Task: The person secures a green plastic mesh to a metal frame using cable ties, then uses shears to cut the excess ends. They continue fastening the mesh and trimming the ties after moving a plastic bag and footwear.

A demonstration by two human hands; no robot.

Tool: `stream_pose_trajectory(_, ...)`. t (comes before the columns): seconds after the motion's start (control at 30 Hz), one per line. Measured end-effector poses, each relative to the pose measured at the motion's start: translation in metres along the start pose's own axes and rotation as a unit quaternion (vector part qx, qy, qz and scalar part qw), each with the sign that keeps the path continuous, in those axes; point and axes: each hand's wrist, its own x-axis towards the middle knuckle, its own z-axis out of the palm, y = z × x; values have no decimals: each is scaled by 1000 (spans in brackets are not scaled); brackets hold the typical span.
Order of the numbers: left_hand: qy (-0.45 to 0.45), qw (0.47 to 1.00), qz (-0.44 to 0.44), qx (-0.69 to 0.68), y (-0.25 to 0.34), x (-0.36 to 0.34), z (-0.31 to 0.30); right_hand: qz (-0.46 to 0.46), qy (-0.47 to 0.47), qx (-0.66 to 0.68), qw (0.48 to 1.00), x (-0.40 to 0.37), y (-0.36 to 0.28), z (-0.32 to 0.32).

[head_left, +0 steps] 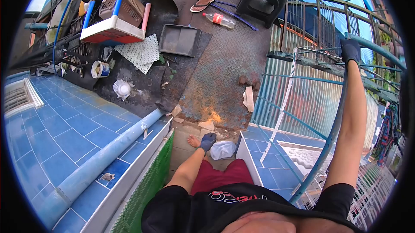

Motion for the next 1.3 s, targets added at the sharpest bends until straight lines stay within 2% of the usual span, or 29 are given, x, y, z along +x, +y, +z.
stream_pose_trajectory(0.07,4,999,-7,43,16,-3,-2,3,-4,-13,1000,0,-4,-3)
stream_pose_trajectory(0.13,10,999,-12,29,29,-8,2,33,-35,-5,999,-8,-10,-10)
stream_pose_trajectory(0.17,15,1000,-18,17,34,-11,3,-11,-18,-50,999,1,-3,-4)
stream_pose_trajectory(0.2,16,1000,-18,17,40,-12,3,-12,-18,-50,999,3,-1,-3)
stream_pose_trajectory(0.3,18,999,-28,30,33,-8,4,14,-31,-18,999,6,3,0)
stream_pose_trajectory(0.4,15,999,-6,27,27,-8,5,-25,5,-40,999,20,15,12)
stream_pose_trajectory(0.47,19,998,1,64,26,-9,5,35,-14,8,999,18,13,11)
stream_pose_trajectory(0.6,15,998,-22,54,24,-14,4,9,4,7,1000,11,9,9)
stream_pose_trajectory(0.63,30,995,2,95,23,-10,2,-13,18,-18,1000,10,10,9)
stream_pose_trajectory(0.73,34,995,-1,91,15,-9,0,-25,12,-47,999,8,7,5)
stream_pose_trajectory(0.77,34,995,0,89,13,-7,-1,19,-12,-32,999,7,3,3)
stream_pose_trajectory(0.87,34,995,24,86,18,-7,-3,-4,6,-44,999,0,-1,-2)
stream_pose_trajectory(1.03,21,999,-12,35,34,-13,0,-3,2,-25,1000,11,9,8)
stream_pose_trajectory(1.2,11,998,-4,56,12,1,4,3,-9,-25,1000,19,13,12)
stream_pose_trajectory(1.3,3,999,-22,43,28,-9,5,-6,-5,-29,1000,22,18,15)
